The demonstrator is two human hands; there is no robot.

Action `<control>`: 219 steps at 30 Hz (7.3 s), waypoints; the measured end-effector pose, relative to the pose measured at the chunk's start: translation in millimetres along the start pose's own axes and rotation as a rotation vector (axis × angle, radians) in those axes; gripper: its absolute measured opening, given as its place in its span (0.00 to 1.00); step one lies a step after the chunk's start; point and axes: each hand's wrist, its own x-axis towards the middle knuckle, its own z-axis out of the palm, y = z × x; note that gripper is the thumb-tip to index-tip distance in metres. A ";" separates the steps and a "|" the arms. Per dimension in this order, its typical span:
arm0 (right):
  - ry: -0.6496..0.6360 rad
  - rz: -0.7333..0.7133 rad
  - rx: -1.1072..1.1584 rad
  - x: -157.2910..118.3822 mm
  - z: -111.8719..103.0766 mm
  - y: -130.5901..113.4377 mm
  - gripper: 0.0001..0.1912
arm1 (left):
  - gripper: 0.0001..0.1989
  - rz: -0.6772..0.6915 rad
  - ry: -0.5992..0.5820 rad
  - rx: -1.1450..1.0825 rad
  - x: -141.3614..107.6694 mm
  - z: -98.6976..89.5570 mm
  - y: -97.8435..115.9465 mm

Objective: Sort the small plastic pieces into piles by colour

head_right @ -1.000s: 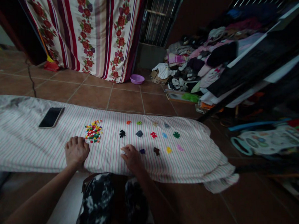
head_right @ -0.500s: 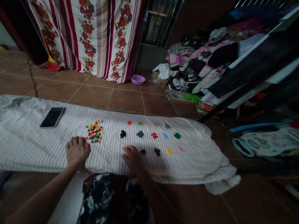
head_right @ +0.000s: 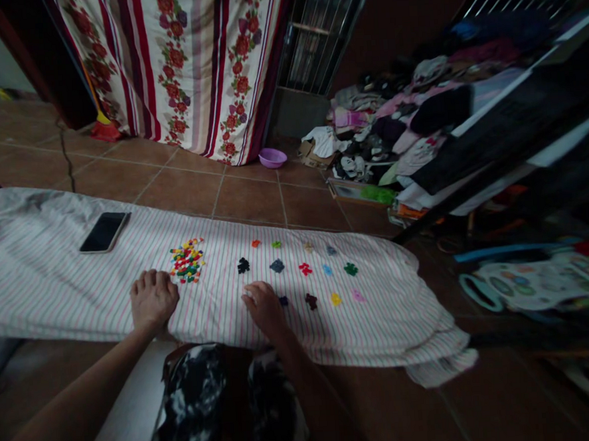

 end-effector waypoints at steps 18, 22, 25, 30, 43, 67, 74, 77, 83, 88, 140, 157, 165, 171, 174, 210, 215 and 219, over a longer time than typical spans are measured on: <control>-0.117 -0.140 0.068 91.2 38.9 -27.9 0.15 | 0.16 0.012 0.020 0.030 0.2 0.2 1.1; -0.249 -0.106 -0.033 127.4 48.0 -36.9 0.18 | 0.15 0.018 0.020 0.042 0.7 0.5 1.1; -0.312 -0.086 -0.091 152.1 57.3 -42.4 0.21 | 0.15 0.018 0.018 0.041 1.3 0.3 1.4; -0.373 -0.062 -0.178 182.1 72.9 -48.8 0.26 | 0.15 0.011 -0.001 0.024 2.2 -1.2 3.0; -0.460 0.058 -0.227 209.7 85.1 -56.0 0.18 | 0.15 0.000 -0.007 0.016 3.4 -0.5 4.4; -0.242 0.074 -0.061 209.5 -5.0 20.1 0.10 | 0.17 -0.010 -0.022 -0.023 2.0 -1.9 1.7; -0.170 0.185 -0.036 191.4 -69.7 77.1 0.10 | 0.17 -0.012 -0.022 -0.044 0.8 -2.6 1.6; -0.167 0.213 -0.043 181.1 -82.7 86.2 0.10 | 0.18 -0.012 -0.020 -0.049 0.5 -2.1 1.9; -0.218 0.239 -0.080 162.9 -73.9 82.5 0.10 | 0.17 0.011 -0.008 0.011 1.1 -2.6 2.2; -0.236 0.204 -0.132 160.2 -47.5 74.6 0.12 | 0.16 0.011 -0.001 0.023 1.4 -2.8 2.7; -0.192 -0.057 -0.144 180.5 22.3 28.2 0.17 | 0.15 0.004 0.004 0.003 1.6 0.6 2.3; -0.498 -0.306 -0.160 221.8 88.5 -56.8 0.26 | 0.15 -0.001 0.017 -0.016 2.8 2.5 3.2; -0.514 -0.180 -0.193 215.0 94.0 -61.0 0.20 | 0.15 -0.003 0.009 -0.005 2.8 3.9 3.2; -0.479 -0.062 -0.201 207.5 95.9 -64.2 0.16 | 0.15 -0.004 0.004 0.001 2.8 4.1 3.5; -0.428 -0.008 -0.144 204.0 98.3 -62.4 0.14 | 0.15 -0.010 0.016 0.003 2.8 3.9 3.7; -0.050 0.364 -0.073 180.0 -4.2 72.7 0.14 | 0.15 0.008 0.022 -0.008 1.4 1.0 2.3; -0.128 0.331 -0.106 175.9 2.6 69.9 0.14 | 0.15 0.011 0.033 -0.016 1.1 1.4 2.2; -0.153 0.271 -0.140 172.8 4.3 68.8 0.15 | 0.15 0.005 0.028 -0.034 1.4 2.2 2.5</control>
